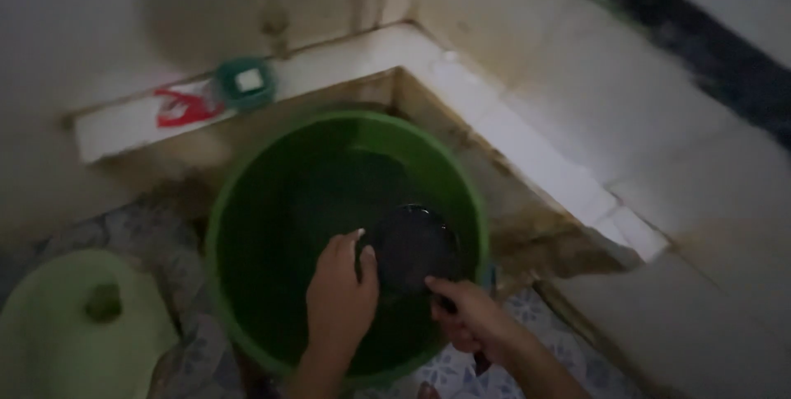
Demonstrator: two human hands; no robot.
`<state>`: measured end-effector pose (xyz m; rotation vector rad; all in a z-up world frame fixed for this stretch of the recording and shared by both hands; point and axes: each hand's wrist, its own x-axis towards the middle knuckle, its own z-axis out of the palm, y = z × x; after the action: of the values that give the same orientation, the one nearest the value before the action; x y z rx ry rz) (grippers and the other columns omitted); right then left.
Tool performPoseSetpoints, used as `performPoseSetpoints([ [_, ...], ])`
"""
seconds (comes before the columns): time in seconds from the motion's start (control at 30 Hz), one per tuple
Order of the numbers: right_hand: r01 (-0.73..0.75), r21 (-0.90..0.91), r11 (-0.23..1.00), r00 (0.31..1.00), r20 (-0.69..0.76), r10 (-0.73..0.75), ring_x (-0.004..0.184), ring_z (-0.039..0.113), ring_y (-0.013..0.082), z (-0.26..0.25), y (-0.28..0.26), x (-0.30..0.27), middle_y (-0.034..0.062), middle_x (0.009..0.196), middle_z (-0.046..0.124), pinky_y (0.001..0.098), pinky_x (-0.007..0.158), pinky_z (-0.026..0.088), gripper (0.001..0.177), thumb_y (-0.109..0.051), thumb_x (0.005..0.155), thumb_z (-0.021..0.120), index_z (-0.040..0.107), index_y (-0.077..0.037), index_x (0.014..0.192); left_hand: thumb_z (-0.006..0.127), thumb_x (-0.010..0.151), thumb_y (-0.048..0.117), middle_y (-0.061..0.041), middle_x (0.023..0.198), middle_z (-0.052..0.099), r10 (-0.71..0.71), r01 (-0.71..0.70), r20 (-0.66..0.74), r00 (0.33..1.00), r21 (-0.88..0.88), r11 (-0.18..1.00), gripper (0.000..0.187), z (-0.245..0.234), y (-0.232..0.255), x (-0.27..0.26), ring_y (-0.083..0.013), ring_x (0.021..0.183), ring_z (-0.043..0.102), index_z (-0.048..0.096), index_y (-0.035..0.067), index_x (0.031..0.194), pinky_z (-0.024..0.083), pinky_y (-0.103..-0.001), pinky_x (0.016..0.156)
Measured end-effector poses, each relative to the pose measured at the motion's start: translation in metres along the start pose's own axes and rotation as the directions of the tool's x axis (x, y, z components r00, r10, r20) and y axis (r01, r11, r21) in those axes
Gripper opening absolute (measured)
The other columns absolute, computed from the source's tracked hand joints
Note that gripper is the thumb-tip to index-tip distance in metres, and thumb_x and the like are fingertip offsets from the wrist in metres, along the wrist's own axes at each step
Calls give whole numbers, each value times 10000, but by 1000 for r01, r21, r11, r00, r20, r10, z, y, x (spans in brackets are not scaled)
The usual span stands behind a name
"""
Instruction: The person is cleaning the bathroom floor and scrubbing the rim of a squat toilet using water and a cleaning agent.
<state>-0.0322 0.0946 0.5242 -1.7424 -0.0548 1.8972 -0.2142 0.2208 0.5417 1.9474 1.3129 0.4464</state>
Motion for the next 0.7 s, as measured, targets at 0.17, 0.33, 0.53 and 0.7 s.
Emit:
performPoseSetpoints([
  [0.17, 43, 272, 961, 998, -56, -28, 365, 184, 114, -33, 31, -65, -36, 493, 260, 315, 384, 150, 581, -544, 1048, 517, 456, -126, 648, 512, 1009, 308, -153, 1200, 669, 76, -73, 89, 993, -37, 997, 374, 17, 65, -19, -345, 1078, 666, 644, 60, 1256, 522, -424, 916],
  [0.33, 123, 437, 891, 985, -162, -57, 361, 173, 123, -72, 70, -117, -34, 502, 262, 330, 383, 148, 513, -522, 1026, 535, 515, -97, 740, 561, 1001, 266, -176, 1154, 692, 404, -406, -46, 914, -152, 901, 315, 55, 116, -39, -384, 1052, 665, 674, 37, 1185, 528, -424, 886],
  [0.53, 192, 591, 784, 951, -309, 0, 357, 193, 121, -123, 146, -158, -30, 506, 263, 324, 383, 146, 481, -502, 1015, 572, 546, -74, 798, 549, 993, 261, -155, 1140, 701, 324, -293, 306, 895, -143, 945, 305, 120, 167, -79, -357, 1022, 693, 676, 60, 1183, 535, -423, 880],
  [0.7, 225, 661, 716, 913, -399, 81, 359, 192, 116, -150, 200, -200, -30, 504, 274, 318, 375, 142, 481, -507, 995, 584, 524, -84, 774, 561, 1014, 217, -223, 1173, 670, 611, -538, 248, 752, -304, 786, 303, 196, 188, -123, -443, 1063, 637, 666, 7, 1206, 517, -462, 906],
])
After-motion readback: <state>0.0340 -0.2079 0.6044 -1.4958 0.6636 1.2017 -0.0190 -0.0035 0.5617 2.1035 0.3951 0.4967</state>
